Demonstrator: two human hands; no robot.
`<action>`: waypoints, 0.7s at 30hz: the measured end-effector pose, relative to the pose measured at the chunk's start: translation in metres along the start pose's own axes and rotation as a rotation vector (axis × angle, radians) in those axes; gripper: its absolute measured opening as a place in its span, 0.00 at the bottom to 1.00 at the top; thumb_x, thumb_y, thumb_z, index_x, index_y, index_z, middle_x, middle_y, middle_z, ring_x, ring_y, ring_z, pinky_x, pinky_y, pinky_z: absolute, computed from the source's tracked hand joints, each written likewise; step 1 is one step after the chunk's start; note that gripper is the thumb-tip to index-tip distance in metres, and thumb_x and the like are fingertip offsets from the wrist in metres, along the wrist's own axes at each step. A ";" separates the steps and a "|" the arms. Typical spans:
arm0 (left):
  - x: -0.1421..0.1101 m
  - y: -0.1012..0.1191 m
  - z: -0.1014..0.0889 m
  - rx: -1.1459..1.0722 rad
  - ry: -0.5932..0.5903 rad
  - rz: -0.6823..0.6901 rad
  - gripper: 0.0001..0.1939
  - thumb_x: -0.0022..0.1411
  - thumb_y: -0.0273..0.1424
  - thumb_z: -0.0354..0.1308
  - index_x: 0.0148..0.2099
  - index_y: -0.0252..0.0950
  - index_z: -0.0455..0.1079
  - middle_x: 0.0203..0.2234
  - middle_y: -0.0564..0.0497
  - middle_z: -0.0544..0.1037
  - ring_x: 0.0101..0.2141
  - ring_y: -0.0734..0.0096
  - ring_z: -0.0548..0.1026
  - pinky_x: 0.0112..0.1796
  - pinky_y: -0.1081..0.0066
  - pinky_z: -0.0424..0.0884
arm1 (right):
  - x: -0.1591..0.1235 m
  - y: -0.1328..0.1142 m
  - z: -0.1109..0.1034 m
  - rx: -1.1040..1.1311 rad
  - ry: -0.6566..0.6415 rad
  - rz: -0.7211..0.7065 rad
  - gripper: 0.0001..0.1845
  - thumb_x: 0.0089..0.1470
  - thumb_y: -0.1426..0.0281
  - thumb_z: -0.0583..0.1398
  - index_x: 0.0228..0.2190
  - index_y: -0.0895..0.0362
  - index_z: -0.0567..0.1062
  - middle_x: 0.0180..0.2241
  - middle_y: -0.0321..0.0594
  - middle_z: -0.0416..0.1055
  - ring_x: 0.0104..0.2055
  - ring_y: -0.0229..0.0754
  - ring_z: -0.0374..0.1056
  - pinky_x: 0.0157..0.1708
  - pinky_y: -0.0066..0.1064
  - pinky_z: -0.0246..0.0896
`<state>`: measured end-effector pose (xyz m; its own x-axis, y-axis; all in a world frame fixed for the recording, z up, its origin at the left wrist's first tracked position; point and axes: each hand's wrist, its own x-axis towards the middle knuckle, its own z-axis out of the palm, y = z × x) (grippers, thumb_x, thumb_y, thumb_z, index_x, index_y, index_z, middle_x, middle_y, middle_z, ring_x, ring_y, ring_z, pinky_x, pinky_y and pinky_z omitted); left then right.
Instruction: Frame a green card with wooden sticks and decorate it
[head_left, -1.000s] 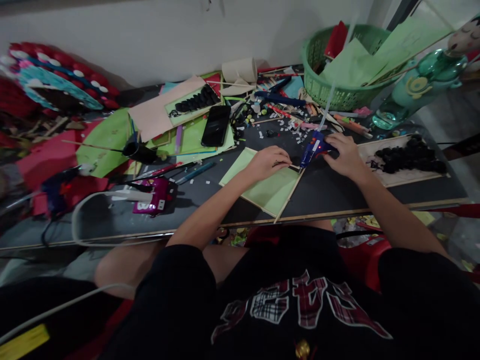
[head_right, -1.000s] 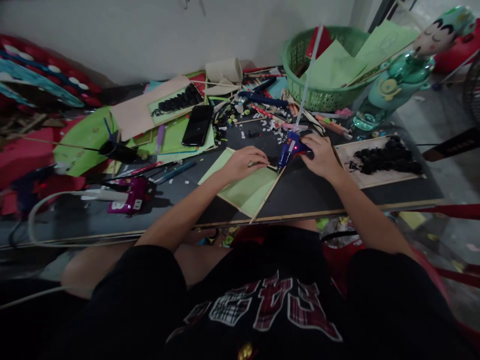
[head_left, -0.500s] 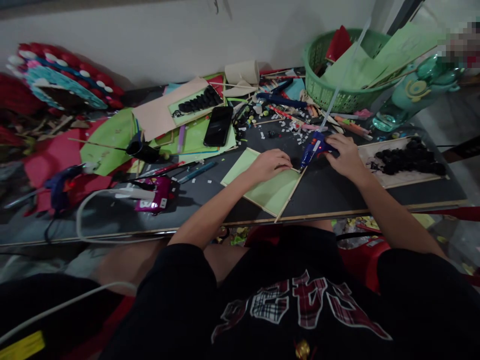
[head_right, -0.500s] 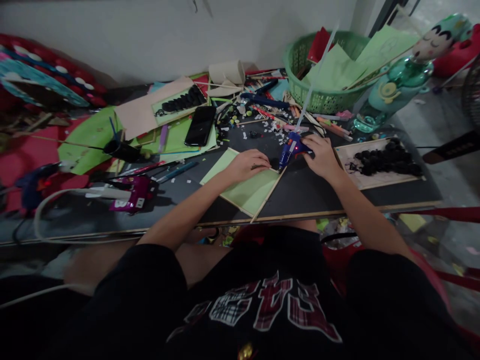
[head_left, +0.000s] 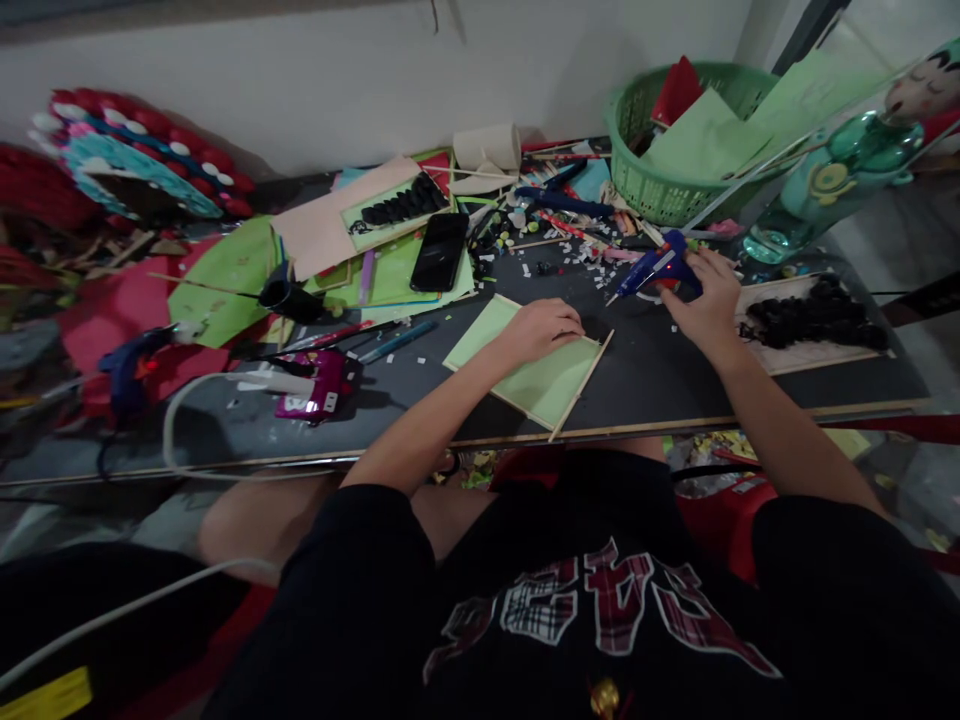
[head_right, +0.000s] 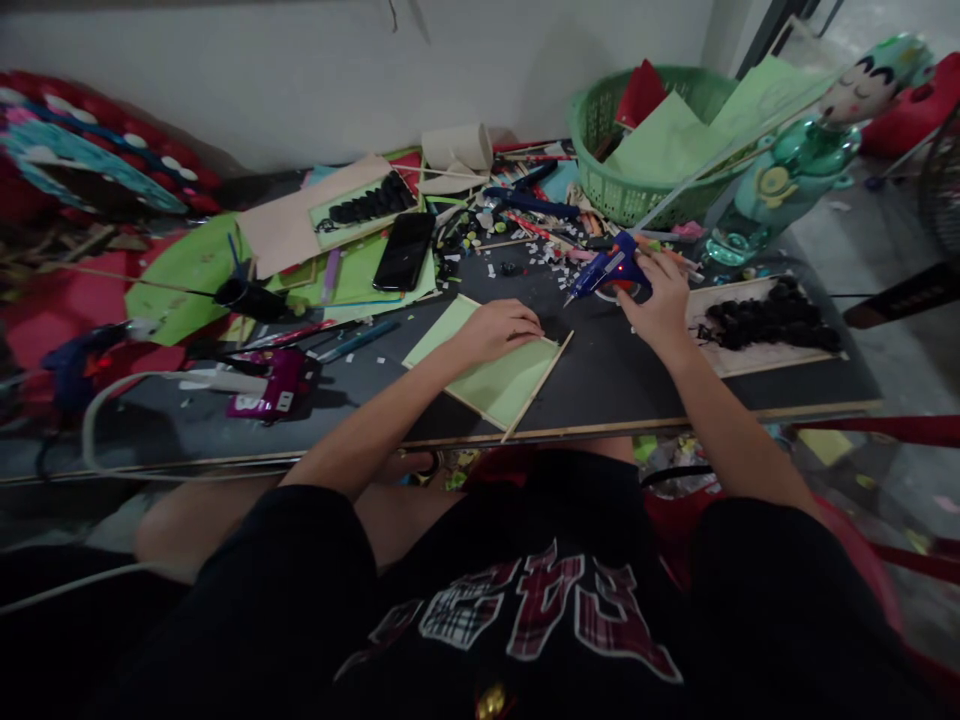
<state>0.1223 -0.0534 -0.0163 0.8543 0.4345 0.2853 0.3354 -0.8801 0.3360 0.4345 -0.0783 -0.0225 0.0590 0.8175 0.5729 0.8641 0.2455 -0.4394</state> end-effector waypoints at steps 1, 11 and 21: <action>0.000 0.000 0.000 0.012 -0.006 0.003 0.13 0.73 0.33 0.54 0.45 0.38 0.80 0.44 0.44 0.82 0.44 0.64 0.78 0.46 0.64 0.71 | 0.000 0.002 0.000 -0.006 0.010 0.016 0.28 0.49 0.62 0.66 0.52 0.56 0.76 0.53 0.54 0.74 0.60 0.61 0.67 0.61 0.57 0.61; 0.002 0.000 0.000 0.052 -0.019 0.016 0.13 0.73 0.33 0.54 0.44 0.39 0.81 0.43 0.46 0.83 0.43 0.66 0.78 0.45 0.67 0.70 | 0.003 0.003 -0.003 -0.090 0.006 0.074 0.29 0.48 0.63 0.67 0.53 0.57 0.74 0.54 0.54 0.72 0.59 0.59 0.68 0.60 0.55 0.62; -0.021 0.035 -0.028 0.276 -0.081 -0.298 0.19 0.72 0.31 0.53 0.62 0.35 0.71 0.56 0.40 0.76 0.53 0.57 0.75 0.51 0.61 0.70 | 0.002 0.001 -0.003 -0.111 -0.003 0.067 0.29 0.47 0.63 0.67 0.52 0.57 0.75 0.52 0.54 0.74 0.60 0.59 0.67 0.61 0.55 0.62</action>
<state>0.1048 -0.0884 0.0142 0.7286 0.6712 0.1367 0.6571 -0.7412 0.1371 0.4372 -0.0773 -0.0198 0.1175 0.8316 0.5428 0.9081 0.1313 -0.3977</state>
